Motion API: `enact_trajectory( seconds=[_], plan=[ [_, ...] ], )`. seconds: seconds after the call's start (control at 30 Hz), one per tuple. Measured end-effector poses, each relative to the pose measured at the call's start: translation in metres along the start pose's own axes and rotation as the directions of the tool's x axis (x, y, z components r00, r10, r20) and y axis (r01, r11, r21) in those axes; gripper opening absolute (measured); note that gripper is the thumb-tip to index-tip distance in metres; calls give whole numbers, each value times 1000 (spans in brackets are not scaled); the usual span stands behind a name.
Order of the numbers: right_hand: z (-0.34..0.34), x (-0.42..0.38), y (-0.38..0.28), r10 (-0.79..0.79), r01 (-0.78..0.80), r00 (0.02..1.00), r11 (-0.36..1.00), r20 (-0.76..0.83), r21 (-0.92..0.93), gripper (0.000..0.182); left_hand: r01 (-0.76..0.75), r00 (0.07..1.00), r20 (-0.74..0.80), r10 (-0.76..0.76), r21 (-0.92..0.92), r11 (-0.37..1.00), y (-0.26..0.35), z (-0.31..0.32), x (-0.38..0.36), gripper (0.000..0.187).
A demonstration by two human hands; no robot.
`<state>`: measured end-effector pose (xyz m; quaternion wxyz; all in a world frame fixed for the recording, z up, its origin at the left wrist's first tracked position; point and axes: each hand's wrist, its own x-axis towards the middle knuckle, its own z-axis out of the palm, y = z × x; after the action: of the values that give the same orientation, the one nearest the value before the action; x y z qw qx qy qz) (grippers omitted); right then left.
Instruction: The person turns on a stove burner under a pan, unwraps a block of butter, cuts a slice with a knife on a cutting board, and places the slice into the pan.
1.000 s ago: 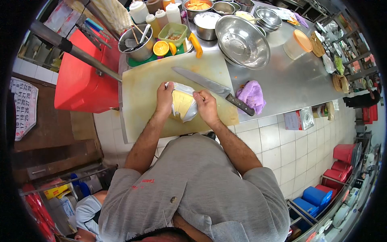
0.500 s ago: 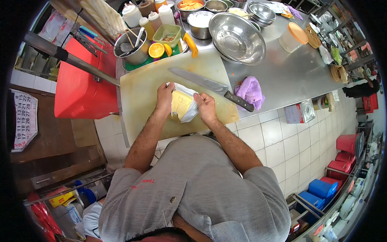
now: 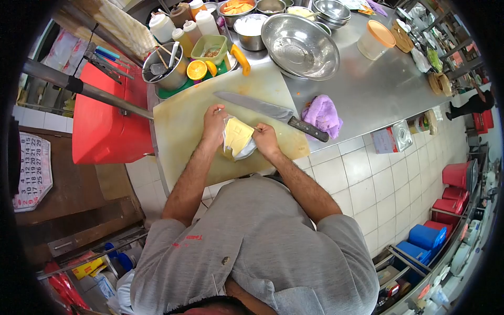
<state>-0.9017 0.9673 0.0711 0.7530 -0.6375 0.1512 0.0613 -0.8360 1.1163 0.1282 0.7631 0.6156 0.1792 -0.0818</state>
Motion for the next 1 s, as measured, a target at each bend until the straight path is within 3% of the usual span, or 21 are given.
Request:
enact_trajectory(
  seconds=[0.07,0.1,0.13,0.17,0.23,0.27,0.33,0.43,0.5,0.67,0.73,0.8,0.87,0.93,1.0],
  plan=[
    [1,-1,-5,-18,17,1000,994,-11,-104,12,-6,999,31,6,-1,1000,-5,-3,4,15],
    [2,-2,-7,-161,155,986,981,-44,-115,4,-12,998,59,12,-6,1000,-8,-4,7,16],
    [3,-5,-14,-301,290,951,948,-74,-131,13,-11,998,60,11,-6,1000,-7,-4,6,16],
    [3,-10,-25,-301,290,951,948,-73,-132,13,-18,996,84,17,13,1000,-4,-4,5,17],
    [2,-20,-50,-506,449,861,804,-52,-391,35,-25,994,106,22,31,999,0,-5,2,18],
    [3,-22,-62,-505,448,862,804,-52,-391,35,-56,993,106,49,63,996,0,-5,1,18],
    [2,-24,-78,-304,388,916,837,260,-387,53,-78,992,111,67,96,992,-1,-3,-3,19],
    [8,-20,-77,-251,383,902,842,352,-380,63,-164,979,142,148,110,980,0,1,-9,20],
    [7,-17,-68,-228,353,907,870,353,-345,67,-180,979,135,152,230,956,-1,-1,-10,21],
    [9,-22,-67,-202,316,912,901,358,-298,70,-112,993,67,101,191,975,-14,-6,-6,22],
    [10,-24,-72,-120,271,924,874,362,-403,67,-112,994,28,108,187,976,-21,-10,-3,21],
    [8,-23,-68,-143,309,914,853,381,-421,65,-143,989,83,120,389,910,-27,-17,-2,20],
    [7,-25,-74,-165,344,903,831,397,-438,64,-145,988,100,115,385,911,-20,-16,-10,20],
    [4,-29,-86,-77,326,888,801,453,-502,62,-146,987,115,110,382,912,-13,-15,-19,20],
    [2,-33,-96,-62,333,878,791,475,-513,61,-317,946,193,261,382,868,-7,-14,-29,20]
  ],
)
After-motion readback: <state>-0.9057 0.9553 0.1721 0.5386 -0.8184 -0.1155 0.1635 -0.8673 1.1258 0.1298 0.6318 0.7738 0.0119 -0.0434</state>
